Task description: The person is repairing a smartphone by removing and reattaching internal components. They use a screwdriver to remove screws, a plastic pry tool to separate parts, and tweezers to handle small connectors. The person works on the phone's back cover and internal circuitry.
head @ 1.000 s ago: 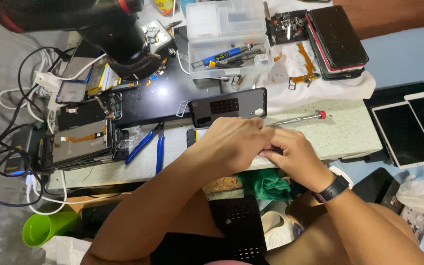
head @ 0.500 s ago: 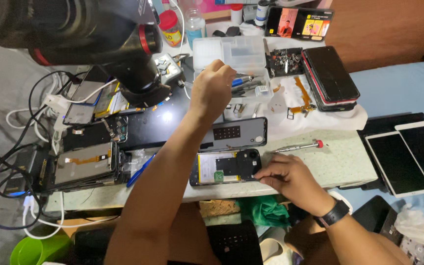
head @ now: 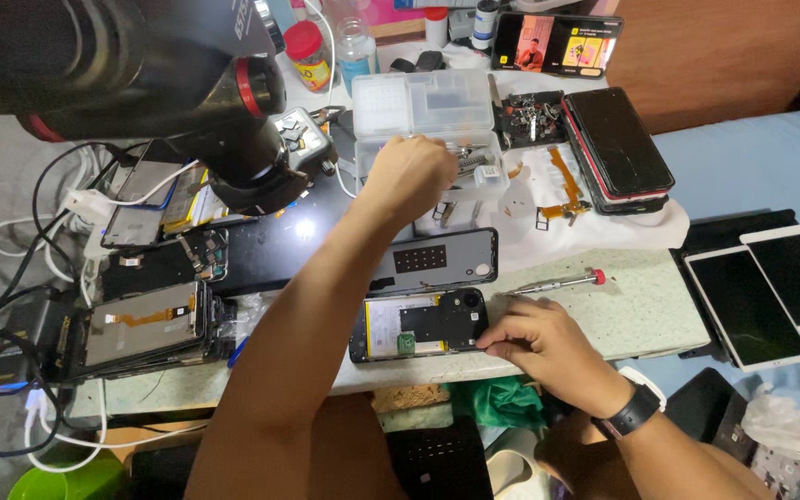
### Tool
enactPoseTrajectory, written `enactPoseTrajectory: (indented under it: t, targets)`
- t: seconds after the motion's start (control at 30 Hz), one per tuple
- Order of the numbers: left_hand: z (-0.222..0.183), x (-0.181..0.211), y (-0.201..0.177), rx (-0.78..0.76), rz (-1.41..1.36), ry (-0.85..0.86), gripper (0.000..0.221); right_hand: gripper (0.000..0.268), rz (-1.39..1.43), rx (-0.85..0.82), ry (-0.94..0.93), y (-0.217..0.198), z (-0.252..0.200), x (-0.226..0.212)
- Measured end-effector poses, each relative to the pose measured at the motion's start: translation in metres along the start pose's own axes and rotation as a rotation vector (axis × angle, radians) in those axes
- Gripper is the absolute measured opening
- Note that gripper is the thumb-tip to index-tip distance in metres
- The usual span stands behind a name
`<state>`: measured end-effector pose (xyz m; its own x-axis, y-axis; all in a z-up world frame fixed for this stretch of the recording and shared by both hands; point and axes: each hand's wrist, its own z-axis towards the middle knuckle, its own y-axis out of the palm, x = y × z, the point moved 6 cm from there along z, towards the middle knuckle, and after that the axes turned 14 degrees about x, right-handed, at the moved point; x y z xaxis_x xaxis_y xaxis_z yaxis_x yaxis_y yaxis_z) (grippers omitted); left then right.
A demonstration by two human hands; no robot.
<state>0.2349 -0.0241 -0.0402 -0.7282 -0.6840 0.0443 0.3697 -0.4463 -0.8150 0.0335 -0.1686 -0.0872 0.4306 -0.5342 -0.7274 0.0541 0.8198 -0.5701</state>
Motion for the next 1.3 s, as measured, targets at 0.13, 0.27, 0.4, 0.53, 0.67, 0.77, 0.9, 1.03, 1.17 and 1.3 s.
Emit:
enactPoseTrajectory:
  t: [0.13,0.27,0.4,0.53,0.67,0.77,0.9,1.03,1.17,1.3]
  targets:
    - [0.016,0.0,0.007,-0.111,0.169,-0.049,0.015,0.009,0.013,0.008,-0.019,0.0,0.001,-0.001]
    - [0.028,0.005,0.017,-0.184,0.239,-0.058,0.018,0.009,0.025,0.036,-0.089,-0.002,0.001,-0.006]
    - [0.035,0.004,0.023,-0.209,0.248,-0.116,0.018,0.01,0.025,0.026,-0.069,-0.001,0.002,-0.006]
    - [0.037,-0.003,0.015,-0.21,0.173,-0.171,0.016,0.012,0.026,0.027,-0.067,-0.001,0.002,-0.006]
    - [0.032,-0.014,-0.002,-0.185,0.055,-0.256,0.019,0.011,-0.003,0.017,-0.046,-0.001,0.001,-0.003]
    - [0.03,-0.016,-0.016,-0.118,-0.04,-0.28,0.018,0.013,0.011,-0.012,0.0,0.001,0.002,0.0]
    - [0.032,-0.015,-0.028,-0.05,-0.121,-0.269,0.016,0.013,0.004,0.03,-0.062,-0.001,0.001,-0.004]
    - [0.034,-0.01,-0.037,0.043,-0.161,-0.216,0.017,0.013,0.005,0.031,-0.049,-0.001,0.001,-0.005]
    - [0.039,0.003,-0.052,0.169,-0.208,-0.102,0.013,0.014,0.034,0.019,-0.006,0.0,0.0,-0.001]
    - [0.024,0.038,-0.078,0.195,-0.388,-0.087,0.014,0.011,0.151,0.041,0.097,0.001,-0.005,0.008]
